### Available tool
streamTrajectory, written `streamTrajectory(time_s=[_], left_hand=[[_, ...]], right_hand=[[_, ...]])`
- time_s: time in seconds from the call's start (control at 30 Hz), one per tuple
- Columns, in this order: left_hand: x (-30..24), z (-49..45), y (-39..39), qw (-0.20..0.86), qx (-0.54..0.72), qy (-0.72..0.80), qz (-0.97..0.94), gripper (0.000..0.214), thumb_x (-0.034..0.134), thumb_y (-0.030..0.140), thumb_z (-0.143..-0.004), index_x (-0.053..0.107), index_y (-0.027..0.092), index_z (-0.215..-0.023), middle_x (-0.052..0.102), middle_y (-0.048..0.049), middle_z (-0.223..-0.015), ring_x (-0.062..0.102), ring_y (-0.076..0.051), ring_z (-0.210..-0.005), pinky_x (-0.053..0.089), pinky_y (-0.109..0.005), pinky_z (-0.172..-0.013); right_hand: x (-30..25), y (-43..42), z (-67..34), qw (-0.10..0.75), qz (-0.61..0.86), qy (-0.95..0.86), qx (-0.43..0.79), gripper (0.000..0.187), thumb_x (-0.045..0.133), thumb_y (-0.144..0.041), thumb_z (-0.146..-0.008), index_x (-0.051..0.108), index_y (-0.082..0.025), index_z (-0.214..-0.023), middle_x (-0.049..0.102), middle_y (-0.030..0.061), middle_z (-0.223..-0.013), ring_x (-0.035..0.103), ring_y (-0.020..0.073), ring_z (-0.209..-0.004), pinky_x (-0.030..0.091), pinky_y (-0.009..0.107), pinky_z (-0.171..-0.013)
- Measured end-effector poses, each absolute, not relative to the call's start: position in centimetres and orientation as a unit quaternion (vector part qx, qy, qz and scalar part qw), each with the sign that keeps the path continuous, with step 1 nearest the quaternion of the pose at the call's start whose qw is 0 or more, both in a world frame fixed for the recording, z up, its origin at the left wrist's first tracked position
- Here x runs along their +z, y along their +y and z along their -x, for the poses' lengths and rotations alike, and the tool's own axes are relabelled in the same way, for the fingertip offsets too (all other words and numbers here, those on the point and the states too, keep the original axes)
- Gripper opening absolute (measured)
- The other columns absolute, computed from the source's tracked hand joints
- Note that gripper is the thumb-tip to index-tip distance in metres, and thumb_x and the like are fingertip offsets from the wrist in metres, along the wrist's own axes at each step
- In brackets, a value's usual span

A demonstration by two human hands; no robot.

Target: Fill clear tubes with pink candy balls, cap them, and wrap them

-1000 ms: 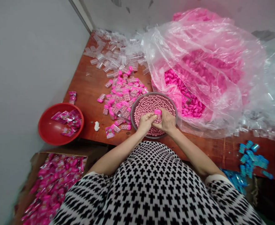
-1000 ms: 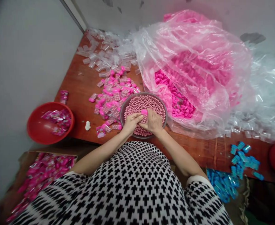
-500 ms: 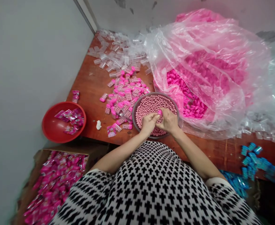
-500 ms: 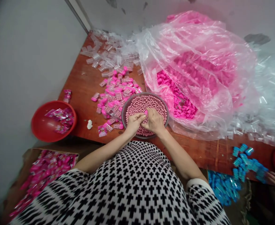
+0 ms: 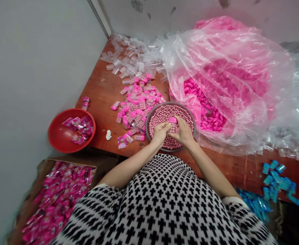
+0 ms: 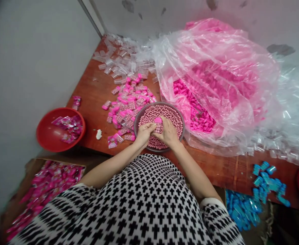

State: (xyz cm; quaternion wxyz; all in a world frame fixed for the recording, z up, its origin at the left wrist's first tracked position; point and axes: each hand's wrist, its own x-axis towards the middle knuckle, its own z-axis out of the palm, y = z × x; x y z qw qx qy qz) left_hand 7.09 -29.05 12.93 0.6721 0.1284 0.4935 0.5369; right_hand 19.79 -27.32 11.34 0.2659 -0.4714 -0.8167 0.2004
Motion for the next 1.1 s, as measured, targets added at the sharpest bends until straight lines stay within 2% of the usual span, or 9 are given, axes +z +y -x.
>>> streamTrajectory(time_s=[0.2, 0.33, 0.47, 0.53, 0.63, 0.77, 0.87, 0.97, 1.1], left_hand=[[12.7, -7.2, -29.9, 0.668, 0.542, 0.488, -0.148, 0.015, 0.072, 0.023, -0.059, 0.064, 0.011, -0.060, 0.059, 0.0015, -0.053, 0.049, -0.007, -0.049, 0.039, -0.019, -0.052], [12.6, -6.8, -29.8, 0.679, 0.527, 0.476, -0.186, 0.017, 0.073, 0.025, -0.060, 0.066, 0.010, -0.063, 0.060, 0.0010, -0.054, 0.051, -0.007, -0.050, 0.041, -0.019, -0.053], [12.7, -5.9, -29.2, 0.676, 0.538, 0.470, -0.179, 0.022, 0.077, 0.025, -0.058, 0.068, 0.011, -0.073, 0.063, 0.0009, -0.061, 0.053, -0.007, -0.053, 0.043, -0.020, -0.055], [12.8, -5.3, -28.9, 0.671, 0.551, 0.469, -0.162, 0.028, 0.078, 0.026, -0.059, 0.069, 0.013, -0.082, 0.064, 0.0017, -0.064, 0.053, -0.006, -0.054, 0.044, -0.019, -0.055], [13.2, -4.4, -28.7, 0.680, 0.553, 0.458, -0.151, 0.032, 0.077, 0.028, -0.062, 0.067, 0.013, -0.088, 0.064, 0.0014, -0.067, 0.056, -0.007, -0.057, 0.047, -0.019, -0.058], [14.0, -3.7, -28.9, 0.750, 0.507, 0.408, -0.116, 0.021, 0.071, 0.030, -0.072, 0.060, 0.012, -0.071, 0.059, -0.0001, -0.063, 0.060, -0.010, -0.059, 0.053, -0.027, -0.067], [14.4, -4.1, -29.2, 0.808, 0.461, 0.363, -0.057, 0.033, 0.061, 0.032, -0.080, 0.047, 0.014, -0.056, 0.052, 0.0005, -0.054, 0.057, -0.010, -0.053, 0.055, -0.033, -0.071], [14.9, -5.0, -29.7, 0.817, 0.439, 0.372, -0.042, 0.029, 0.056, 0.032, -0.084, 0.049, 0.015, -0.061, 0.049, 0.0018, -0.048, 0.055, -0.011, -0.048, 0.056, -0.034, -0.069], [15.5, -5.9, -30.5, 0.768, 0.459, 0.444, -0.052, 0.019, 0.058, 0.033, -0.082, 0.056, 0.014, -0.081, 0.059, 0.0002, -0.058, 0.061, -0.013, -0.053, 0.056, -0.032, -0.063]], right_hand=[[10.5, -27.8, -19.4, 0.295, 0.492, -0.804, 0.155, 0.059, 0.062, -0.050, -0.070, 0.048, -0.015, -0.116, 0.063, 0.0134, -0.099, 0.063, 0.0274, -0.091, 0.052, 0.042, -0.080], [9.7, -28.4, -18.8, 0.290, 0.553, -0.769, 0.134, 0.067, 0.060, -0.056, -0.069, 0.045, -0.013, -0.119, 0.063, 0.0145, -0.097, 0.064, 0.0284, -0.082, 0.053, 0.042, -0.070], [10.4, -28.0, -18.5, 0.281, 0.531, -0.777, 0.187, 0.079, 0.063, -0.058, -0.069, 0.039, -0.013, -0.129, 0.058, 0.0181, -0.114, 0.062, 0.0301, -0.096, 0.052, 0.044, -0.077], [11.0, -27.6, -18.6, 0.289, 0.503, -0.777, 0.244, 0.087, 0.066, -0.059, -0.068, 0.033, -0.014, -0.135, 0.054, 0.0184, -0.122, 0.060, 0.0290, -0.101, 0.051, 0.043, -0.081], [11.8, -26.9, -19.3, 0.312, 0.466, -0.750, 0.352, 0.094, 0.067, -0.061, -0.066, 0.028, -0.017, -0.140, 0.053, 0.0170, -0.123, 0.058, 0.0272, -0.103, 0.052, 0.041, -0.079], [12.8, -25.9, -20.3, 0.349, 0.410, -0.695, 0.476, 0.072, 0.055, -0.062, -0.078, 0.039, -0.021, -0.135, 0.052, 0.0134, -0.129, 0.053, 0.0253, -0.115, 0.051, 0.040, -0.086], [13.8, -25.5, -20.3, 0.341, 0.379, -0.676, 0.531, 0.053, 0.045, -0.059, -0.086, 0.053, -0.024, -0.125, 0.058, 0.0085, -0.125, 0.052, 0.0223, -0.119, 0.044, 0.042, -0.098], [14.6, -25.6, -19.7, 0.338, 0.384, -0.667, 0.542, 0.041, 0.048, -0.055, -0.086, 0.065, -0.023, -0.106, 0.068, 0.0052, -0.106, 0.060, 0.0198, -0.105, 0.046, 0.039, -0.096], [14.5, -26.1, -18.8, 0.356, 0.420, -0.652, 0.521, 0.037, 0.052, -0.052, -0.085, 0.066, -0.020, -0.097, 0.068, 0.0031, -0.092, 0.063, 0.0167, -0.087, 0.051, 0.032, -0.081]])
